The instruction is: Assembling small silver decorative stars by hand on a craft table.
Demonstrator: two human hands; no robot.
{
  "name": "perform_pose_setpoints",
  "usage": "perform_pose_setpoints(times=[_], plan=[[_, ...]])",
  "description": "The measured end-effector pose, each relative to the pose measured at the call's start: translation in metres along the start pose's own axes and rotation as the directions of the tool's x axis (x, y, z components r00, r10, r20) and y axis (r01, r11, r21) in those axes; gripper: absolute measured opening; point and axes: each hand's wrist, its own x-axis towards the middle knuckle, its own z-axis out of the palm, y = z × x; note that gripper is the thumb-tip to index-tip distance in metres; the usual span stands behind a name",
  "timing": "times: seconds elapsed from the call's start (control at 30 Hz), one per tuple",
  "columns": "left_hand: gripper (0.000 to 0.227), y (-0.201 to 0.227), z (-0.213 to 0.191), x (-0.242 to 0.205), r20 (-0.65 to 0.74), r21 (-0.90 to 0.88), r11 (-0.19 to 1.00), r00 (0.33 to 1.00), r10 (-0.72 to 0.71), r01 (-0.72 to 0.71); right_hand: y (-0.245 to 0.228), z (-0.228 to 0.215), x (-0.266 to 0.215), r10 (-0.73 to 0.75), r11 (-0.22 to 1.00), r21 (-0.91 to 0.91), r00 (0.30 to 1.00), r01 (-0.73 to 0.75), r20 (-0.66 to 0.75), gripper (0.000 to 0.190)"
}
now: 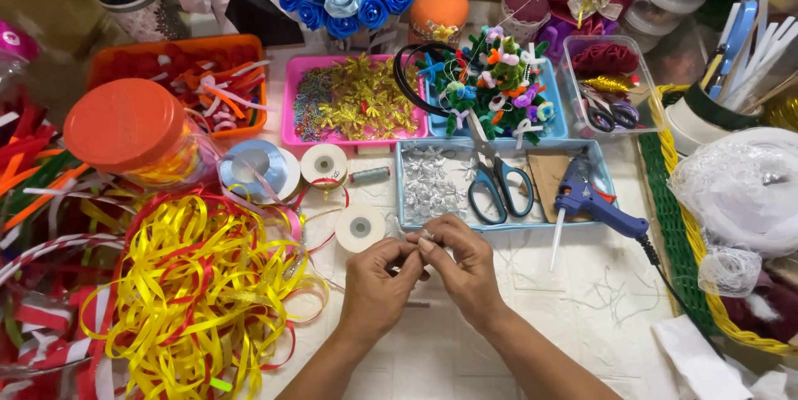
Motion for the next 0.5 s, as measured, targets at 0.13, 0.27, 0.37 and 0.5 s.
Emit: perform_pose_setpoints(times=[0.13,0.27,0.37,0.5], plan=[[0.019,0.005,-0.002,0.004,0.047,-0.029,0.992,0.992,-0.118,0.119,0.000,-0.003,0.004,0.079,0.993,0.088,0.997,-0.076,-0.021,0.018],[0.032,0.024,-0.009,0.015,0.205,-0.079,0.960,0.947,-0.246,0.267,-0.010,-0.012,0.021,0.114,0.975,0.197,0.991,-0.098,-0.069,0.016],[0.040,0.057,-0.019,0.027,0.246,0.032,0.957,0.926,-0.286,0.287,-0.021,-0.021,0.036,0.082,0.959,0.276,0.995,-0.061,-0.065,0.015],[0.043,0.106,-0.037,0.043,0.226,0.401,0.916,0.965,-0.131,0.030,-0.049,-0.029,0.055,0.059,0.941,0.337,0.997,-0.037,-0.054,0.016]])
